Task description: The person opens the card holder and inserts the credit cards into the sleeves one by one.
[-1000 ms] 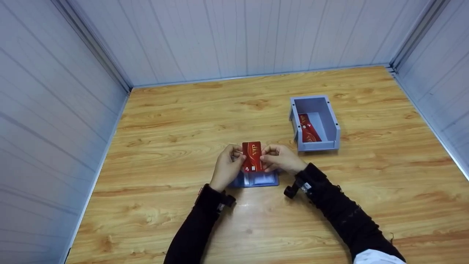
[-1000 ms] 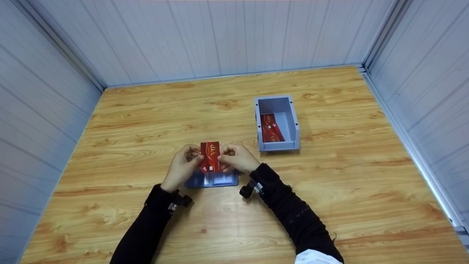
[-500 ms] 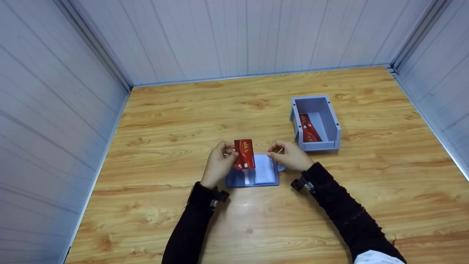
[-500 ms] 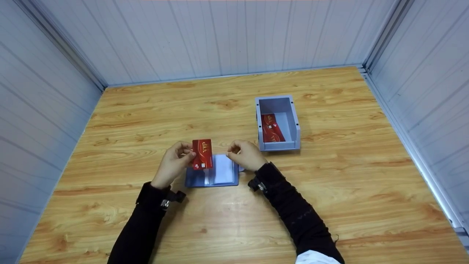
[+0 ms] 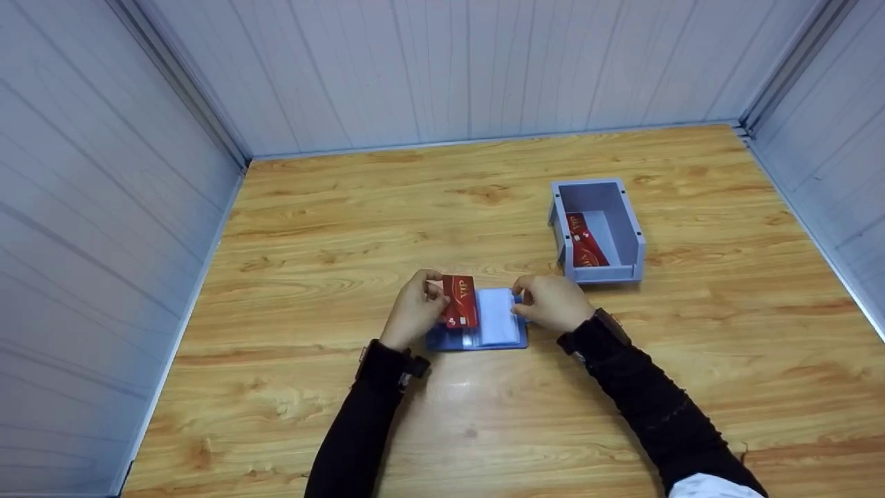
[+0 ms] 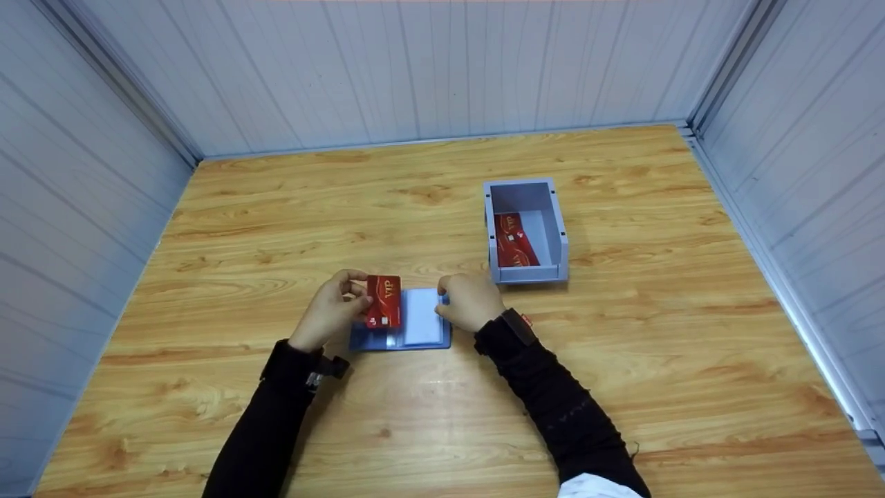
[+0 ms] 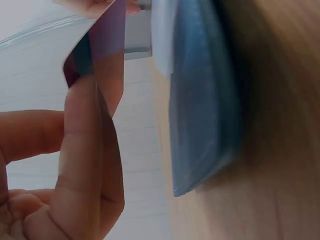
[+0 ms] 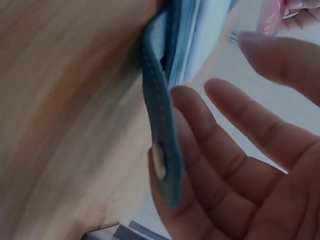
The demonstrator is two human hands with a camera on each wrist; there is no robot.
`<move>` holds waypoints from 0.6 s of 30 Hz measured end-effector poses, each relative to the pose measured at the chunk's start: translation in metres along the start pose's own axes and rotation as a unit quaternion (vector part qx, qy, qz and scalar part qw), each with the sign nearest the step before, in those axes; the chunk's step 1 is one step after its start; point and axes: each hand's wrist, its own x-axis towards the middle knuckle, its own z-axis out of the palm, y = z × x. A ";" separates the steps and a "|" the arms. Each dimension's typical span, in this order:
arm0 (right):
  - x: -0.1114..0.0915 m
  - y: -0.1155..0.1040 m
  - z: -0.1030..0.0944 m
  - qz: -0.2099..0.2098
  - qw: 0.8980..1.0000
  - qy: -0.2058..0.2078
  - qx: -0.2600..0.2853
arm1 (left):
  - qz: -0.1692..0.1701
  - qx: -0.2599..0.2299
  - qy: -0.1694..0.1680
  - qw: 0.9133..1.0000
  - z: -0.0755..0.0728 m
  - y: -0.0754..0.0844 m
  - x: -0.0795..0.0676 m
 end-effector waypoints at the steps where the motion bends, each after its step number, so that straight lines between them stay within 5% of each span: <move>1: 0.000 -0.001 0.001 0.002 1.000 -0.002 -0.009 | 0.002 0.008 -0.001 1.000 0.001 -0.001 0.000; 8: 0.000 -0.003 0.006 0.007 0.998 -0.014 -0.054 | 0.011 0.068 0.000 0.998 0.007 -0.002 -0.001; 18: -0.001 -0.003 0.008 0.009 0.999 -0.012 -0.047 | 0.019 0.133 -0.004 0.991 0.008 -0.006 -0.001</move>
